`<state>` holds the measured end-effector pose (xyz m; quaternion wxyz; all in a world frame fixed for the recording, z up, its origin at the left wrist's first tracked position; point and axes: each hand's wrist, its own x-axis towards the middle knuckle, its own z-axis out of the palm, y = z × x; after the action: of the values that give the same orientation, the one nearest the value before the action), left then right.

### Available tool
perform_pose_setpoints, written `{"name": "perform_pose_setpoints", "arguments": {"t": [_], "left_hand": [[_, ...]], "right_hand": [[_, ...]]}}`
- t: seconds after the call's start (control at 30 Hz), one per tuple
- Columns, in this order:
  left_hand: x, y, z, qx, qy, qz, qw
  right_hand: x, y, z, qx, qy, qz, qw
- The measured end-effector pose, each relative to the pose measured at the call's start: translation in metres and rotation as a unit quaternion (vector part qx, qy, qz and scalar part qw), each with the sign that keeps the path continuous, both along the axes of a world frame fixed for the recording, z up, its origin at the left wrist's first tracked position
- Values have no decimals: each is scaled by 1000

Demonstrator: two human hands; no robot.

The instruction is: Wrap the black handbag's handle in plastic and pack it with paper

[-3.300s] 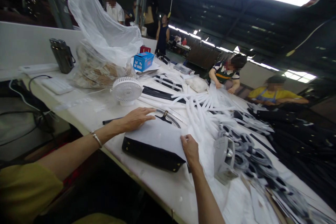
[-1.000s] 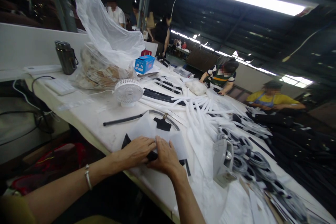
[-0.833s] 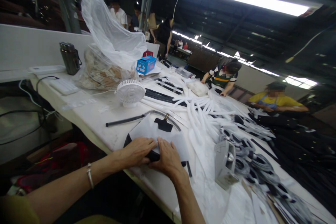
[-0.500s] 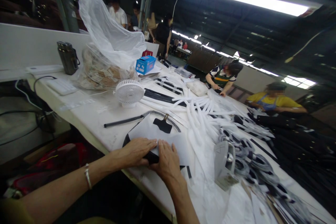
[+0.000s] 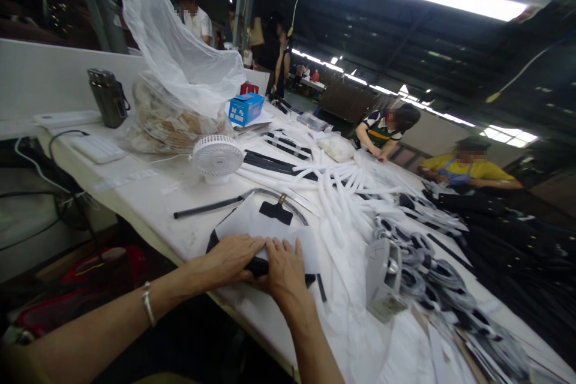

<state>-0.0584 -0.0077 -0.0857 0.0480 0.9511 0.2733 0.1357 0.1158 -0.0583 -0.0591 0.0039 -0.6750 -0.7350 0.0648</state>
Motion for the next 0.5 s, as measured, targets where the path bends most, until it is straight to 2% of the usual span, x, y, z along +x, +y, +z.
{"name": "perform_pose_setpoints", "arguments": {"t": [0.17, 0.33, 0.5], "left_hand": [[1, 4, 7, -45, 34, -12, 998], [-1, 4, 0, -20, 18, -31, 999], [-2, -1, 1, -32, 11, -30, 999]], "right_hand": [[4, 2, 0, -43, 37, 9, 998], [6, -4, -14, 17, 36, 15, 999], [4, -13, -20, 42, 35, 11, 998]]}}
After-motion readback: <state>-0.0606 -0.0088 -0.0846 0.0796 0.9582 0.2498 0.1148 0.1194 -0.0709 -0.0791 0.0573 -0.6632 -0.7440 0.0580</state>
